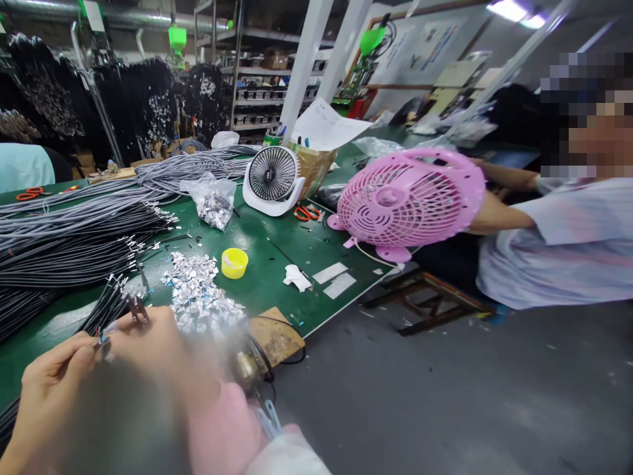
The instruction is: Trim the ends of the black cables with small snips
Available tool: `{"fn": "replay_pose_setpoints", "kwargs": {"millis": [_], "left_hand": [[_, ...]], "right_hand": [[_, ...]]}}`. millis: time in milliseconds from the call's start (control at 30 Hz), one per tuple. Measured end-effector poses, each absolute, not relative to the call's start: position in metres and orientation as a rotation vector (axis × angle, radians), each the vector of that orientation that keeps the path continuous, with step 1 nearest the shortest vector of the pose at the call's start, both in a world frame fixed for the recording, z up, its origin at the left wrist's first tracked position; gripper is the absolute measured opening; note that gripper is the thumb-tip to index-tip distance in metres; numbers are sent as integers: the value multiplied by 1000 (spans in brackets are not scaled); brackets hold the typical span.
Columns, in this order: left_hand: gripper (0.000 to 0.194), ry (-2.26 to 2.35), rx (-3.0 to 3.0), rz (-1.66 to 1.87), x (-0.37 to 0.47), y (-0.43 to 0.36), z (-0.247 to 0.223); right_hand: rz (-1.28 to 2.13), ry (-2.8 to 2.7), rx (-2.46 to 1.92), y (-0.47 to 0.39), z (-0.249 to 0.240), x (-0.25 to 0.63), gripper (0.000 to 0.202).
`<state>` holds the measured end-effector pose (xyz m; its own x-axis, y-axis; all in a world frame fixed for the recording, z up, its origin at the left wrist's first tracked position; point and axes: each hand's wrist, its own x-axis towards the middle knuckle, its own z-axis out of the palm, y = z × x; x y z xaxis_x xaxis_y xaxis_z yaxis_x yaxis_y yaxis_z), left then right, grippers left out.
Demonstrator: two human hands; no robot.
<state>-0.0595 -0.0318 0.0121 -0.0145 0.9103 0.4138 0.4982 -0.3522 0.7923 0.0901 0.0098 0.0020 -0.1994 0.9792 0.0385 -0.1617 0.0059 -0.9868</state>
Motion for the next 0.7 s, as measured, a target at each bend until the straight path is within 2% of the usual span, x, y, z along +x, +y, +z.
{"fn": "replay_pose_setpoints", "kwargs": {"millis": [100, 167, 300, 400, 533, 700], "left_hand": [[57, 1479, 1814, 1309, -69, -29, 15], [61, 1524, 1800, 1220, -73, -22, 13], [39, 1698, 1823, 904, -70, -3, -5], [22, 1885, 1885, 804, -63, 5, -19], [21, 2079, 2007, 700, -56, 3, -27], [21, 2173, 2114, 687, -59, 1, -30]], "right_hand": [[1245, -1144, -1141, 16, 5, 89, 13], [1212, -1053, -1133, 20, 5, 90, 11], [1108, -772, -971, 30, -2, 94, 26], [1111, -681, -879, 35, -7, 95, 40], [1117, -847, -891, 36, -10, 93, 42], [1045, -1453, -1032, 32, -9, 90, 40]]}}
